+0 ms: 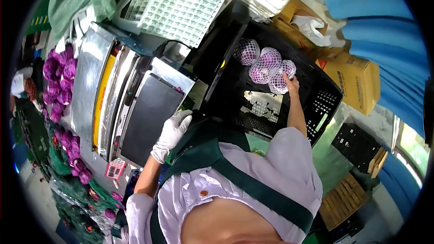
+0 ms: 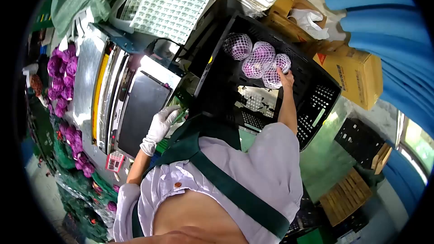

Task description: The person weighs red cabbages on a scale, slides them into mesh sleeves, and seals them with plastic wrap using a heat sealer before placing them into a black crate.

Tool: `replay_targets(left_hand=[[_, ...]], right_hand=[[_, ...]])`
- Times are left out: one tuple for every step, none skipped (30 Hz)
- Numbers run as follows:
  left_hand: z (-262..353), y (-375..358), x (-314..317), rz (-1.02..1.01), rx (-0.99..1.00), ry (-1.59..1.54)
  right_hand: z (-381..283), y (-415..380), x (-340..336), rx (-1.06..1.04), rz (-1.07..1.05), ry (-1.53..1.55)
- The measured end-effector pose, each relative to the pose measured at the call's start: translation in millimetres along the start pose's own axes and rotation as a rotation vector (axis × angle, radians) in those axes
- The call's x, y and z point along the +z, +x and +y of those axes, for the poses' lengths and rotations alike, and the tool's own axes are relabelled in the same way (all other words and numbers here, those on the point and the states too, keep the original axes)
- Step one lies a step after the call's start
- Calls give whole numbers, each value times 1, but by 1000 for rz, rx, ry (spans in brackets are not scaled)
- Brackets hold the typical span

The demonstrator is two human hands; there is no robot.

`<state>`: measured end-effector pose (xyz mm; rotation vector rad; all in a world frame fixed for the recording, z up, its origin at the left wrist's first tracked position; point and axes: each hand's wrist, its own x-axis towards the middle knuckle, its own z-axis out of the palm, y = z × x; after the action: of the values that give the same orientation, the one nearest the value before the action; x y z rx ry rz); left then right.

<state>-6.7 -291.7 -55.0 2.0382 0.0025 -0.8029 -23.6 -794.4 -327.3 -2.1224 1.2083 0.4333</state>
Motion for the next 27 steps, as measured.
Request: replay_targets(left_hand=[[-3,-1,-1,0,-32,-74],[-1,-3,-1,1,-107,-163],[-2,-5,0,24,-104,-198],[2,-8,-3,32,-40,-183],[6,-13,-8,66,17,-157],[-4,-15,-6,85,39,-135],[-16,-15,-6,107,55,-108],[-16,-22,-13,135,51,-112],[-15,-29,-19,160,52,-114],[-14,-37,-26,165,3,-168],[-15,-46,-34,152,-35,-227],[-31,-50,-33,189,7,-243],[-33,-62,-42,243,-16,-239],[-44,-70,-46,310,-5,-213],[-56,-81,-53,375,5,-188],[-62,-98,-67,447,1,-241],[-71,-114,-77,537,-9,-246],[-83,-131,-88,618,-18,-346],[-96,-148,-98,692,-23,-451],[-103,-170,-115,704,-83,-588],[-123,-188,-128,796,-84,-524],[-148,-202,-136,887,-75,-698],[-168,-218,-152,943,-48,-786],[-190,-235,-168,1043,-42,-833],[-240,-245,-178,1216,-153,-626],[-238,-268,-206,1224,-97,-777],[-253,-283,-226,1244,-31,-1040]], right_hand=[[-4,4,-2,-22,22,-154],[-17,-3,-6,6,88,-302],[-38,-18,-12,9,155,-445],[-63,-34,-20,-78,223,-418],[-97,-59,-28,-285,225,-292],[-131,-83,-34,-497,205,-154],[-159,-100,-30,-638,159,-44],[-176,-103,-15,-801,81,160],[-209,-131,-5,-875,7,197],[-244,-176,2,-983,-122,254],[-271,-226,11,-1074,-244,302],[-290,-270,24,-1097,-395,292],[-301,-307,41,-1110,-539,269],[-307,-334,62,-1241,-627,207],[-310,-358,85,-1369,-713,141],[-314,-386,106,-1450,-790,101],[-311,-405,126,-1529,-866,67],[-309,-424,146,-1644,-905,59],[-306,-442,160,-1753,-941,47],[-304,-459,171,-1796,-992,39],[-303,-474,181,-1835,-1040,31],[-300,-482,193,-1800,-1110,8],[-300,-488,204,-1837,-1084,-13],[-302,-493,211,-1881,-1047,-6],[-304,-496,217,-1923,-1006,4],[-305,-498,220,-1850,-1025,-55],[-303,-495,226,-1823,-1009,-64]])
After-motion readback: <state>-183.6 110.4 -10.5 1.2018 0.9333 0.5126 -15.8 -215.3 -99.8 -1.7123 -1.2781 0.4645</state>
